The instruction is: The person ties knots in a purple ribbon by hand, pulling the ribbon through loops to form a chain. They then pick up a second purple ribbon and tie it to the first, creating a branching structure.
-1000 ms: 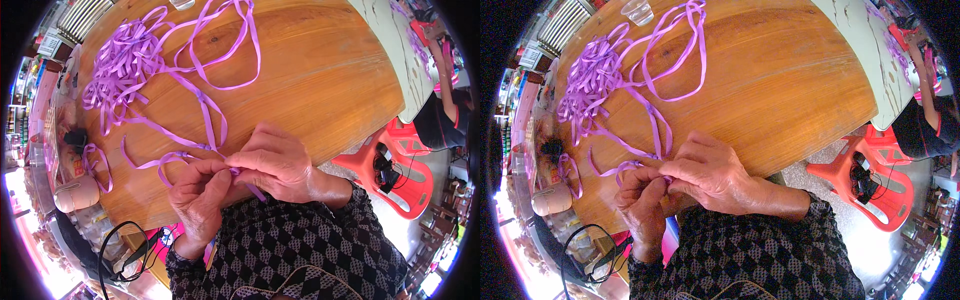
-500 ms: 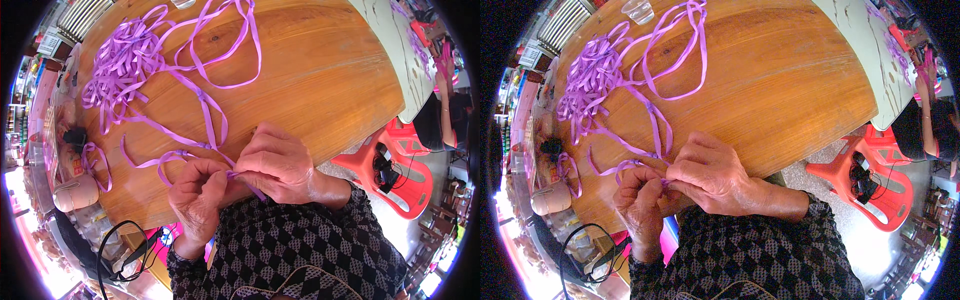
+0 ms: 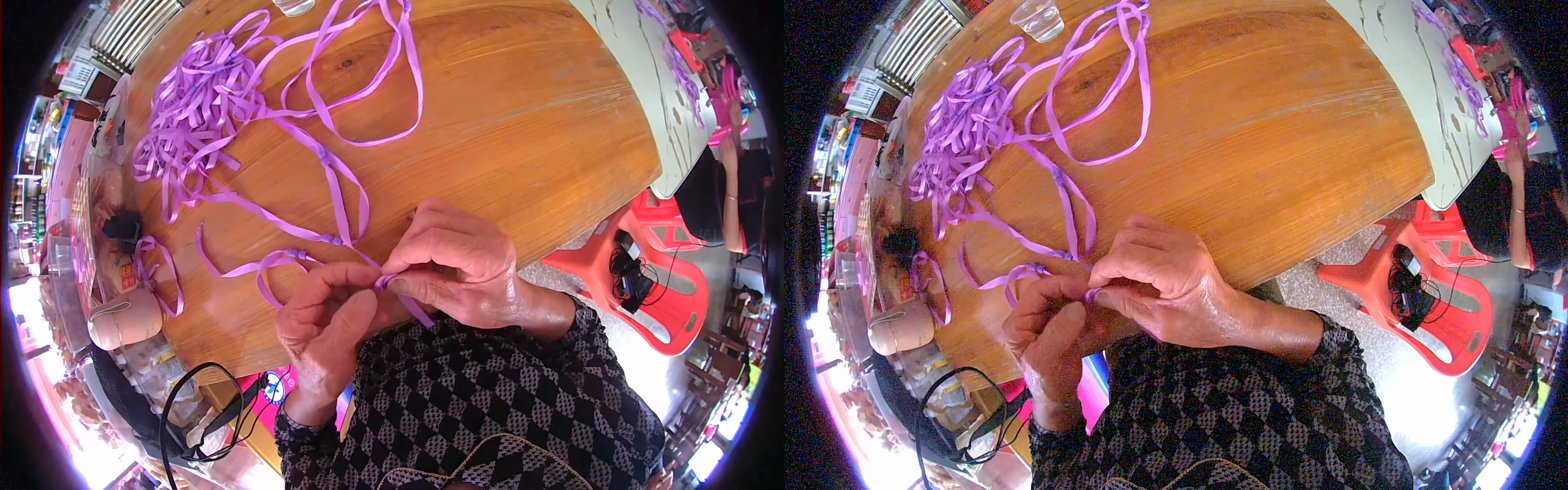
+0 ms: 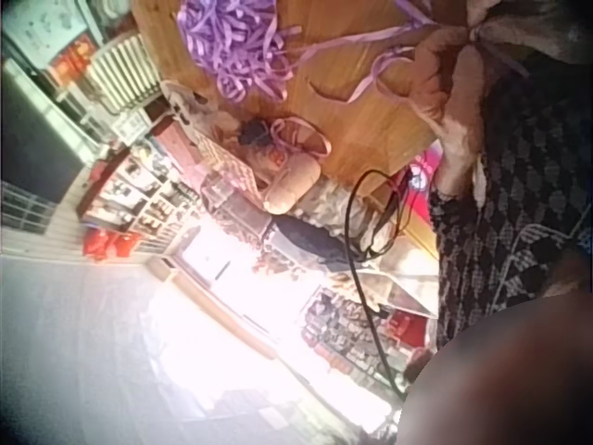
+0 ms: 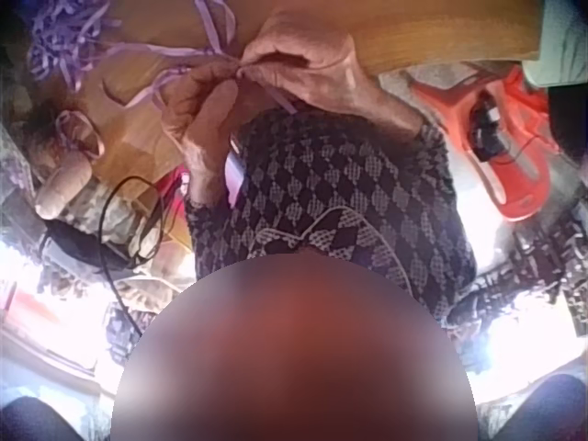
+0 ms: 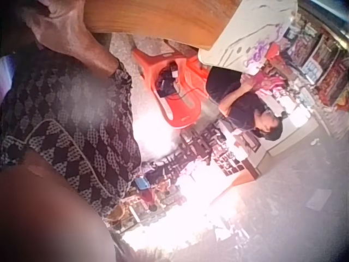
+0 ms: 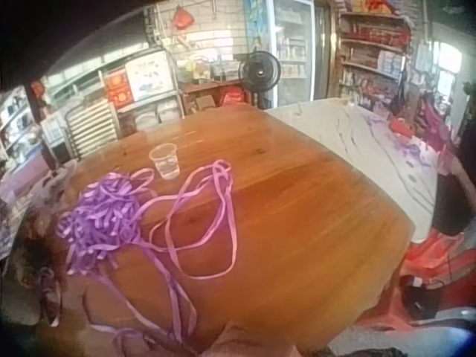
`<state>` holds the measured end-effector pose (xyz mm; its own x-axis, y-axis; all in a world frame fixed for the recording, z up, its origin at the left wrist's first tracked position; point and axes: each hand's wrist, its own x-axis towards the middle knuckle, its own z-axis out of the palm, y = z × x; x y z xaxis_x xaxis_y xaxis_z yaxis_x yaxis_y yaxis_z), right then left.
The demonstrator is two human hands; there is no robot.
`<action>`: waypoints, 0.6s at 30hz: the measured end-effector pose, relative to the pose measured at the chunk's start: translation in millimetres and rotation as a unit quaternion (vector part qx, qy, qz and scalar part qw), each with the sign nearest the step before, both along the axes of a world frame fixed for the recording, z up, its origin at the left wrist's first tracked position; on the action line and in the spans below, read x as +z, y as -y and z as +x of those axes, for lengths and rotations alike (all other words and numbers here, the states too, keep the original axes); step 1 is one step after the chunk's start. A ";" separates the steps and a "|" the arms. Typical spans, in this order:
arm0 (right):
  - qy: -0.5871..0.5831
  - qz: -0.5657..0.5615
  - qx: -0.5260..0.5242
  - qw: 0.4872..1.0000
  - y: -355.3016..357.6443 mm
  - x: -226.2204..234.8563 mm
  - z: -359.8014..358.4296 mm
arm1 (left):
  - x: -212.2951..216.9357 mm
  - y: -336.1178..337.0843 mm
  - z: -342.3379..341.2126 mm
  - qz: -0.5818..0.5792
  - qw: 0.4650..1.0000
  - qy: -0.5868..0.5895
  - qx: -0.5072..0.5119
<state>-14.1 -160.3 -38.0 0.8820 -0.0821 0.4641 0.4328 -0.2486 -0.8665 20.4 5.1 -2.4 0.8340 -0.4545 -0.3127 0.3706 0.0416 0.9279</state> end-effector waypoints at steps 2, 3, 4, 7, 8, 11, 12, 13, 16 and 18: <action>0.005 0.006 -0.003 1.000 0.1 -0.5 -0.3 | -0.6 -0.3 -0.3 0.015 1.000 0.015 0.003; 0.006 0.008 -0.001 1.000 -0.6 -0.9 -0.1 | -1.2 -0.7 -0.3 0.043 0.999 0.025 -0.005; 0.013 0.002 -0.008 1.000 -1.4 -1.4 0.2 | -1.8 -1.2 0.0 0.071 0.997 0.039 -0.015; 0.023 -0.008 -0.015 1.000 -2.3 -2.5 0.6 | -3.0 -3.7 1.9 0.114 0.989 0.088 -0.043; 0.031 -0.010 -0.016 0.999 -2.3 -2.6 0.6 | -3.1 -4.4 1.9 0.105 0.989 0.093 -0.047; 0.032 -0.016 -0.010 0.999 -1.8 -2.2 0.6 | -2.3 -6.0 0.8 0.110 0.988 0.096 -0.046; 0.032 -0.016 -0.010 0.999 -1.6 -1.9 0.5 | -2.1 -6.0 0.3 0.104 0.989 0.091 -0.045; 0.032 -0.015 -0.007 0.999 -1.4 -1.5 0.4 | -2.0 -6.0 0.1 0.098 0.990 0.086 -0.044; 0.031 -0.013 -0.002 0.999 -1.0 -0.8 0.2 | -1.8 -6.4 0.5 0.089 0.992 0.082 -0.047; 0.030 -0.014 0.000 0.999 -0.4 -0.7 0.0 | -2.7 -6.7 1.0 0.076 0.994 0.061 -0.047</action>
